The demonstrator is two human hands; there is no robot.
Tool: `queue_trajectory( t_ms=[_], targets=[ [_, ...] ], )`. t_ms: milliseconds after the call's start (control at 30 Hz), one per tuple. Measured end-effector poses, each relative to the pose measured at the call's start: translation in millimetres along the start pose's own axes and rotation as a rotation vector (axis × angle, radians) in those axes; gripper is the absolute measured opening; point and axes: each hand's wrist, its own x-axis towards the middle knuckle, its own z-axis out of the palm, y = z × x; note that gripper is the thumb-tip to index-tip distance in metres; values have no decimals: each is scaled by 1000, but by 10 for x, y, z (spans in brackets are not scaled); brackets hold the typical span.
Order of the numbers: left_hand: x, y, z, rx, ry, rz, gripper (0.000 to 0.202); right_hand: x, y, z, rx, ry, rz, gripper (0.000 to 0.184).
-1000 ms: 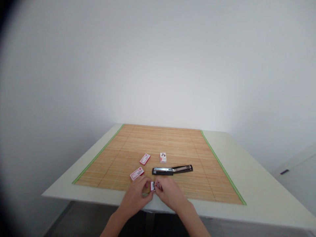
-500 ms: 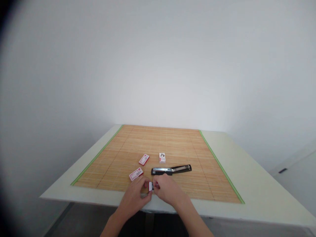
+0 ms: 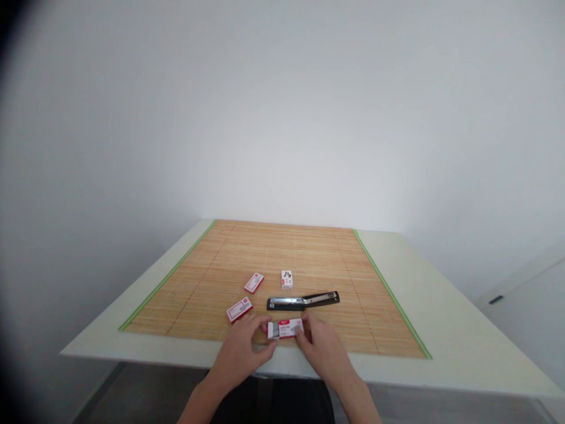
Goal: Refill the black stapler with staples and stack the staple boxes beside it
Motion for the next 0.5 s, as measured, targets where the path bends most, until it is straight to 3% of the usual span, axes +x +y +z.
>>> queue_trajectory(
  t_ms=[133,300,400,500],
  targets=[
    [68,95,87,-12,-39,13,41,-22,-108,127,42,27,22,19],
    [110,43,178,14,-40,-9,44,-9,-179,234,127,47,41,23],
    [120,-2,209,54,-20,-23,56,-24,-36,156,237,50,94,32],
    [125,-7,244,119,16,-29,59,-62,240,-17,328,61,280,47]
  ],
)
